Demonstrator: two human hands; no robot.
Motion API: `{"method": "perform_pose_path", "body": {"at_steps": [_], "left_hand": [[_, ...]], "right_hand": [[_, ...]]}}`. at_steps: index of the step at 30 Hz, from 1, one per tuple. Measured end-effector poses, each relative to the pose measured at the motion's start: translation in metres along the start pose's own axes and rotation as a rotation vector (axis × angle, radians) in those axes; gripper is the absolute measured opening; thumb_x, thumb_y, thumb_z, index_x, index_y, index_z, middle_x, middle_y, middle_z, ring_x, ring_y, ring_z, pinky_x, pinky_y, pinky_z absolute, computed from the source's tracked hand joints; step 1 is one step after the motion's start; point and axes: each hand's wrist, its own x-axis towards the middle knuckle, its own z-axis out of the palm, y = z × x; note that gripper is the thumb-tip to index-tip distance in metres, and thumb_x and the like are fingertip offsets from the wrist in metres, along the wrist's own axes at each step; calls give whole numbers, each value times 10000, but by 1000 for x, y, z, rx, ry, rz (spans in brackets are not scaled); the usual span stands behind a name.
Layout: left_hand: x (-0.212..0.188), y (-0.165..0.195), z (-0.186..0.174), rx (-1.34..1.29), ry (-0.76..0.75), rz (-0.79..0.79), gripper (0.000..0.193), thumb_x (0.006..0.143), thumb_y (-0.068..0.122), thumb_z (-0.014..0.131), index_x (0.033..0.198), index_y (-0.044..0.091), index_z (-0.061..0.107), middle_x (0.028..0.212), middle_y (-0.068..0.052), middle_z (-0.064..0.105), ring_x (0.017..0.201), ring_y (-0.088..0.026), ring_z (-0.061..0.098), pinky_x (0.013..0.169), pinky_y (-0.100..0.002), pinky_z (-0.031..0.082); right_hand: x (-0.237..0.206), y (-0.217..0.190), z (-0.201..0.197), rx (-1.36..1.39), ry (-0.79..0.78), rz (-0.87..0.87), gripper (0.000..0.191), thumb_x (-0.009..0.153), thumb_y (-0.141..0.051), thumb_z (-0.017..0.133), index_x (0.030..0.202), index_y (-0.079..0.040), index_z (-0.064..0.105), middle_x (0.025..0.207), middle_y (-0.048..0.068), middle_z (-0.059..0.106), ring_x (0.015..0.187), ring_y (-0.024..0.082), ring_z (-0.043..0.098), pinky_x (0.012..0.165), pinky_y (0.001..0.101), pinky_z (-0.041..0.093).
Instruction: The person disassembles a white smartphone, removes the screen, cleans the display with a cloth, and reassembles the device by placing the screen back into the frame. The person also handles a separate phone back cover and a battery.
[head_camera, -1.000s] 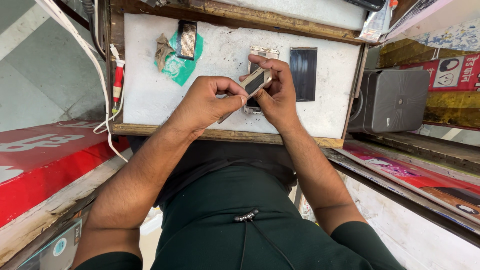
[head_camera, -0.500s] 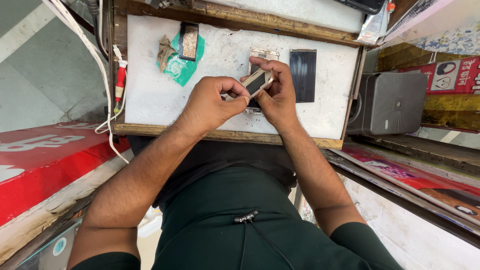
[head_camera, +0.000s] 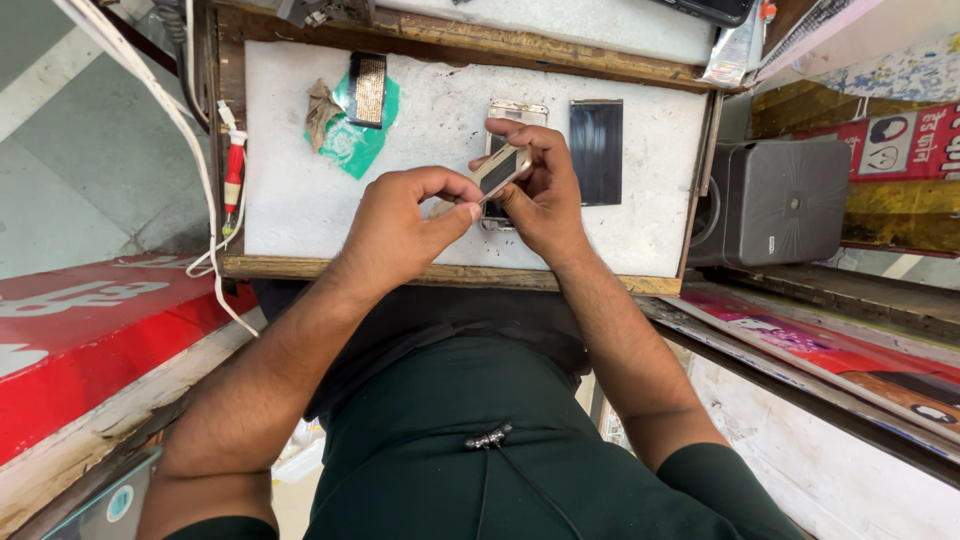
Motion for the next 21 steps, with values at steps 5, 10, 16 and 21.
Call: {"method": "perform_pose_path", "body": {"at_steps": [5,10,16,21], "left_hand": [[0,-8,2,-70,-19,26,148,923,162,757,1031,62,767,885,3,772,827,-62,652,769,-264,503],[3,-9,1,-88,-45,-68,135,913,159,750,1007,63,765,839,22,737,777,-62,591,736,-258,489],[4,-13,4,-278,-96,-78,114,941,134,713,1003,42,741,895,23,709,849,-55,610,790,-254,508],[3,-19,11,-402,-71,-80,99,976,107,686,1014,25,726,919,13,686,880,-68,597,825,-255,501]], "right_hand": [[-2,-1,-1,-6,-3,5,453,1039,-151,717,1378,-133,418,1555,183,484,1267,229,678,1043,386,646],[-2,-1,2,-14,9,-9,482,1017,-178,733,1377,-133,416,1552,177,484,1263,231,682,1053,385,639],[-3,-2,1,-1,2,-12,470,1031,-158,730,1379,-136,416,1551,175,487,1255,227,684,1044,389,647],[-3,0,0,-9,0,-19,487,1023,-156,732,1389,-135,412,1551,174,489,1261,228,684,1037,383,642]]}}
